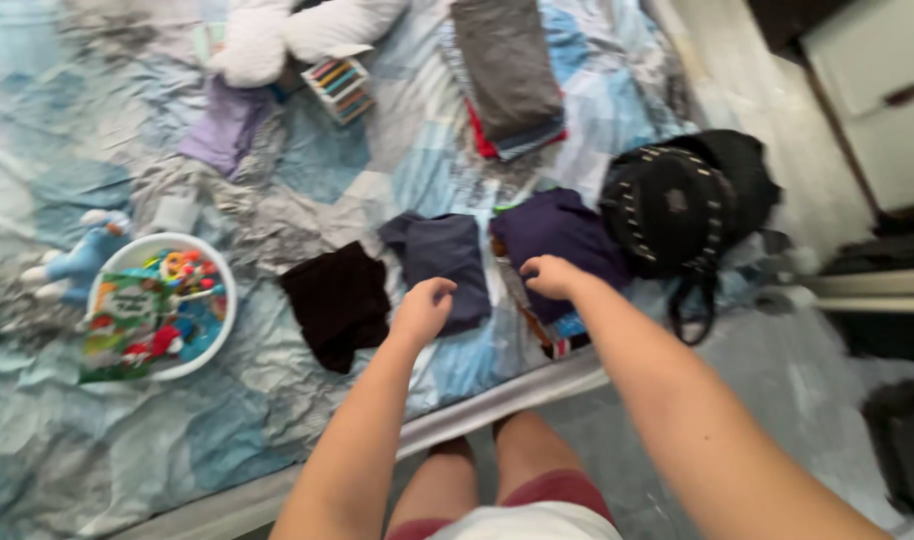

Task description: The person is tidying up a bedroom, folding clothes on a bed, putting items away in a closet, and straightening the bedsheet.

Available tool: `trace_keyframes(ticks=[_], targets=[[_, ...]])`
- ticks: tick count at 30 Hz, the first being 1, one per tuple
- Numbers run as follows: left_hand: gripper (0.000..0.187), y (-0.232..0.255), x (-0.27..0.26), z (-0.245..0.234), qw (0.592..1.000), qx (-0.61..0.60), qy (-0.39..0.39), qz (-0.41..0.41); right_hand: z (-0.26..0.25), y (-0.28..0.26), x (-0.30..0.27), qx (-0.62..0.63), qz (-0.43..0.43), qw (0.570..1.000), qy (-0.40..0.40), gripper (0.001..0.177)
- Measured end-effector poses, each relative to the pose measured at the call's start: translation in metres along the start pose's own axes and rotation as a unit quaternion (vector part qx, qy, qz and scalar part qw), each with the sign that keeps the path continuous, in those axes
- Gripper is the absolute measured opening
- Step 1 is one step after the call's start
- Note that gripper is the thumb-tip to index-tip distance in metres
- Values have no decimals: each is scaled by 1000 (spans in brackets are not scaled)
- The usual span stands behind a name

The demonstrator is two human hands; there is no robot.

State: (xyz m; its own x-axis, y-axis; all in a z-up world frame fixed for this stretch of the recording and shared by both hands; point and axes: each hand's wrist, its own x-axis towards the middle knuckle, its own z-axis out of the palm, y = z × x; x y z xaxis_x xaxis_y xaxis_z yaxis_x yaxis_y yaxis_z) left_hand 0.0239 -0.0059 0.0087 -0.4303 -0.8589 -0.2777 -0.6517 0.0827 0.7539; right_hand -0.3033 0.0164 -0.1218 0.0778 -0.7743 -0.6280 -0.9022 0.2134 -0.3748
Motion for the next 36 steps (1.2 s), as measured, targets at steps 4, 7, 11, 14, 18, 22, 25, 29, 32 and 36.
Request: trace_keyframes(ticks=[4, 7, 11, 14, 18, 22, 25, 29, 32, 36], targets=[[30, -35, -16, -26, 986, -106, 86, -94, 56, -36, 72, 182, -26, 983, 2, 45], [32, -81, -25, -23, 960, -187, 109, -177, 73, -64, 101, 228, 69, 971, -12, 58], [29, -140, -44, -3, 948, -247, 161, -117, 98, -67, 134, 391, 171, 899, 95, 84], [28, -167, -57, 8, 939, -285, 150, -122, 95, -86, 128, 524, 223, 818, 87, 94], [31, -145, -76, -12, 901, -329, 89, -267, 89, -113, 109, 623, 250, 738, 70, 100], [33, -165, -82, 2, 882, -338, 66, -321, 94, -146, 104, 649, 275, 706, 64, 103], [35, -189, -69, 21, 872, -369, 47, -318, 86, -162, 106, 385, 283, 863, 162, 81], [50, -165, -40, 12, 874, -385, 49, -292, 71, -165, 95, 600, 142, 777, 129, 64], [90, -142, -7, -14, 903, -361, 88, -214, 48, -179, 80, 687, 64, 724, 24, 60], [130, -118, 22, -63, 880, -463, 47, -95, 12, -211, 51, 675, -10, 732, -92, 58]])
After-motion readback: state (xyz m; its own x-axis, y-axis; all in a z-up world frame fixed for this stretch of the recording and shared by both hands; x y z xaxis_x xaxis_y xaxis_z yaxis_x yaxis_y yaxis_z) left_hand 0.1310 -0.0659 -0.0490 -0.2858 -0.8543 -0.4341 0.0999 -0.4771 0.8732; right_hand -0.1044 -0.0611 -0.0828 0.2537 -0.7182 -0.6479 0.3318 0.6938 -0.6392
